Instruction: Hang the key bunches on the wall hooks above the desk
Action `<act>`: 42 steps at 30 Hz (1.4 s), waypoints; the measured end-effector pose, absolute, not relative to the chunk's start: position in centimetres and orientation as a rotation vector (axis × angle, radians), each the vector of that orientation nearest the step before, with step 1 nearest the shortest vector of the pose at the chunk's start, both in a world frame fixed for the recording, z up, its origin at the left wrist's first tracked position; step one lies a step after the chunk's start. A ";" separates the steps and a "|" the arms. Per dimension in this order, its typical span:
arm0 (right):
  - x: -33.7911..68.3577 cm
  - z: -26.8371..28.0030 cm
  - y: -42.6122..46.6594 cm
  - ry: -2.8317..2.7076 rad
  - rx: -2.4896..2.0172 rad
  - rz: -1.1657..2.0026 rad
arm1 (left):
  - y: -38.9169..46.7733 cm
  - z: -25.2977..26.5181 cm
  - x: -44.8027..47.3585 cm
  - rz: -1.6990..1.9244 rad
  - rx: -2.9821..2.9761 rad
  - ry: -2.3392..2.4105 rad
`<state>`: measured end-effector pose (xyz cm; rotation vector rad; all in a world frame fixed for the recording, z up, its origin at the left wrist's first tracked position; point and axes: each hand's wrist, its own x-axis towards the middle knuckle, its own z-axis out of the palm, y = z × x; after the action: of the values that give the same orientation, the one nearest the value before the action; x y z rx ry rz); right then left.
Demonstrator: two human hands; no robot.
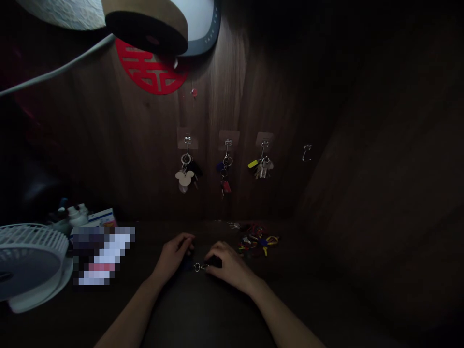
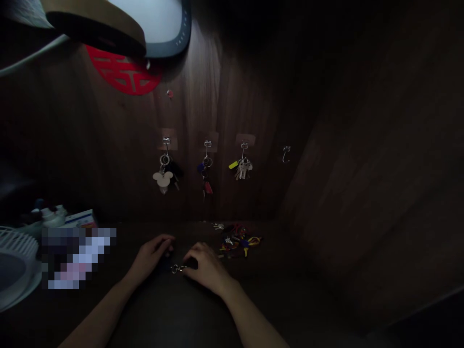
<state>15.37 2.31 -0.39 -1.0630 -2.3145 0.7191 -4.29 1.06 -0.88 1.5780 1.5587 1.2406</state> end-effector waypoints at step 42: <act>14.6 -1.7 3.6 -1.674 -0.979 0.954 | 0.1 -0.7 -2.7 1.080 1.926 1.346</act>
<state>14.60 3.58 -1.67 -0.9793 -1.6745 0.9540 -2.66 0.07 -0.74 1.9261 1.3462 1.0797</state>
